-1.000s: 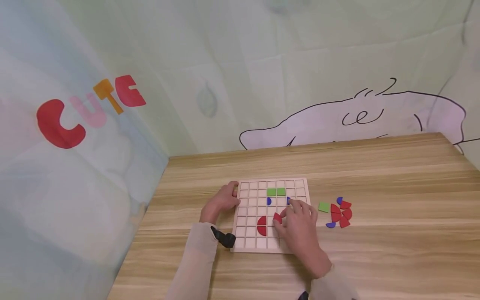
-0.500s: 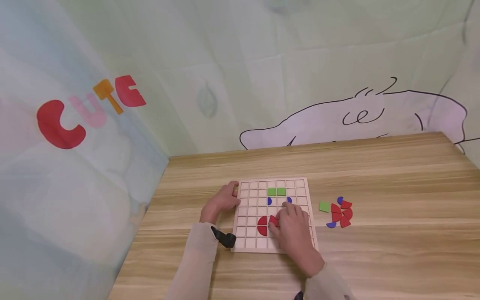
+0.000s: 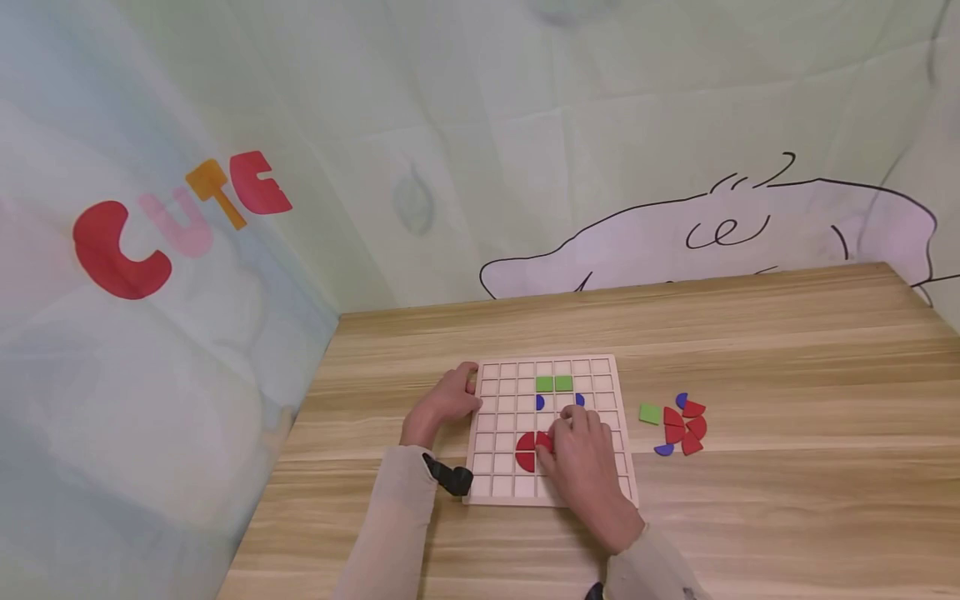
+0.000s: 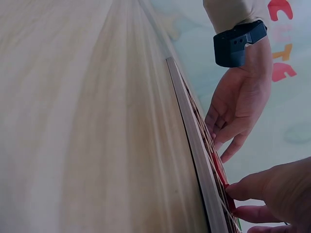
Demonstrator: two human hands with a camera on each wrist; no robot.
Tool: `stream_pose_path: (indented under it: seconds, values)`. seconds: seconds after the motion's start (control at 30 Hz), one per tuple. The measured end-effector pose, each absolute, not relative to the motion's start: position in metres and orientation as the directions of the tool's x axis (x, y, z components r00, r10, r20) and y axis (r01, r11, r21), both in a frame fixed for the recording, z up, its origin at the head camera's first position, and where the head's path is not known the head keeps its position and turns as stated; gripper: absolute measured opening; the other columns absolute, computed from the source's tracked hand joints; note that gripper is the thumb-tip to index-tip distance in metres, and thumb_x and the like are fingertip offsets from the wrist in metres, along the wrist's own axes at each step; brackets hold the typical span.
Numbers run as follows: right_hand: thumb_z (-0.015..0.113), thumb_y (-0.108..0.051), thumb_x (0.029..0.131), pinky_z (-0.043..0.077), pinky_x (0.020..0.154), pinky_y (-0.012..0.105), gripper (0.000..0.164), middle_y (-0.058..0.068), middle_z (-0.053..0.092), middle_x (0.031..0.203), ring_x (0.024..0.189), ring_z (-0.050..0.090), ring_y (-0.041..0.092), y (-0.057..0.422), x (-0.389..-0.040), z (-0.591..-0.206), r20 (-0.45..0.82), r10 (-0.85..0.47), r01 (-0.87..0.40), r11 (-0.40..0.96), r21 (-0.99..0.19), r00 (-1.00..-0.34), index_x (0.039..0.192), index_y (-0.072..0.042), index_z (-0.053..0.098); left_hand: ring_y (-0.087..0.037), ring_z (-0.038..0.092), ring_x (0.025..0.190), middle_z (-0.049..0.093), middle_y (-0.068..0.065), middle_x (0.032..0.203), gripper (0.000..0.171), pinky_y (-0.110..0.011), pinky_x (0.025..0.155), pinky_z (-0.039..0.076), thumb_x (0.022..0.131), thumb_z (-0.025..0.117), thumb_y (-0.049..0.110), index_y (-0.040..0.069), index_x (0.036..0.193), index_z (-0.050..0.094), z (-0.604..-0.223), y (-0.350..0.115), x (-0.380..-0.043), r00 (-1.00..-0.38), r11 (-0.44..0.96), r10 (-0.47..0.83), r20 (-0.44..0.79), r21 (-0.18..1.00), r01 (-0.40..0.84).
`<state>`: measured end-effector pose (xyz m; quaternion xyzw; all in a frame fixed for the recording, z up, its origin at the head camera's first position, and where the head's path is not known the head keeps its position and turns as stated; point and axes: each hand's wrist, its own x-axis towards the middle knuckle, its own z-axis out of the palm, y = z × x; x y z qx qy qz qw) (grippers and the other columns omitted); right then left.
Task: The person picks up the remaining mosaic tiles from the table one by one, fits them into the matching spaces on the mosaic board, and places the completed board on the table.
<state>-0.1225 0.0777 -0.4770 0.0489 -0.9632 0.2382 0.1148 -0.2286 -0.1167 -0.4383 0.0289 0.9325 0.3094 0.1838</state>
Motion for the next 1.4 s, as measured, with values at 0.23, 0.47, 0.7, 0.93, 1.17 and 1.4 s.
stream_pose_path:
  seconds: [0.23, 0.47, 0.7, 0.93, 1.17, 1.4]
  values:
    - [0.078, -0.023, 0.077, 0.041, 0.089, 0.048, 0.02, 0.014, 0.056, 0.111, 0.103, 0.047, 0.031, 0.077, -0.122, -0.476, 0.26, -0.055, -0.17, 0.879, -0.445, -0.964, 0.082, -0.008, 0.066, -0.026, 0.045, 0.101, 0.047, -0.019, 0.13, 0.063, -0.038, 0.086, 0.038, 0.086, 0.051, 0.001, 0.008, 0.146, 0.033, -0.437, -0.117, -0.228, -0.932, 0.806, 0.161, -0.326, 0.588, -0.067]
    - [0.079, -0.021, 0.078, 0.041, 0.088, 0.046, 0.019, 0.013, 0.056, 0.11, 0.103, 0.048, 0.031, 0.079, -0.123, -0.475, 0.242, -0.068, -0.172, 0.882, -0.439, -0.968, 0.083, -0.008, 0.067, -0.025, 0.046, 0.097, 0.051, -0.017, 0.123, 0.064, -0.036, 0.084, 0.039, 0.085, 0.052, 0.001, 0.007, 0.146, 0.034, -0.437, -0.117, -0.228, -0.931, 0.801, 0.167, -0.324, 0.595, -0.064]
    - [0.078, -0.019, 0.078, 0.042, 0.088, 0.046, 0.016, 0.013, 0.057, 0.11, 0.103, 0.049, 0.03, 0.083, -0.125, -0.474, 0.228, -0.097, -0.19, 0.881, -0.433, -0.969, 0.085, -0.008, 0.069, -0.024, 0.047, 0.096, 0.051, -0.016, 0.12, 0.064, -0.036, 0.082, 0.039, 0.085, 0.052, 0.0, 0.007, 0.146, 0.033, -0.437, -0.116, -0.229, -0.93, 0.802, 0.167, -0.329, 0.594, -0.066]
    - [0.078, -0.018, 0.078, 0.042, 0.09, 0.045, 0.015, 0.012, 0.058, 0.112, 0.104, 0.05, 0.03, 0.082, -0.122, -0.474, 0.249, -0.123, -0.221, 0.883, -0.415, -0.961, 0.088, -0.008, 0.072, -0.025, 0.047, 0.099, 0.051, -0.017, 0.125, 0.064, -0.038, 0.087, 0.04, 0.085, 0.051, 0.0, 0.008, 0.146, 0.034, -0.439, -0.115, -0.23, -0.932, 0.804, 0.16, -0.326, 0.59, -0.068]
    - [0.074, -0.016, 0.08, 0.043, 0.088, 0.045, 0.014, 0.01, 0.06, 0.109, 0.101, 0.051, 0.029, 0.085, -0.118, -0.472, 0.282, -0.155, -0.255, 0.897, -0.362, -0.947, 0.092, -0.009, 0.074, -0.026, 0.047, 0.102, 0.049, -0.019, 0.129, 0.065, -0.039, 0.087, 0.039, 0.085, 0.051, 0.0, 0.008, 0.147, 0.033, -0.437, -0.114, -0.23, -0.931, 0.806, 0.162, -0.327, 0.588, -0.066]
    - [0.074, -0.02, 0.079, 0.043, 0.086, 0.045, 0.015, 0.008, 0.06, 0.105, 0.099, 0.052, 0.028, 0.09, -0.115, -0.47, 0.298, -0.162, -0.272, 0.884, -0.38, -0.941, 0.092, -0.011, 0.072, -0.028, 0.045, 0.106, 0.045, -0.02, 0.137, 0.064, -0.04, 0.089, 0.038, 0.085, 0.05, -0.001, 0.009, 0.146, 0.034, -0.436, -0.113, -0.229, -0.93, 0.809, 0.144, -0.337, 0.582, -0.086]
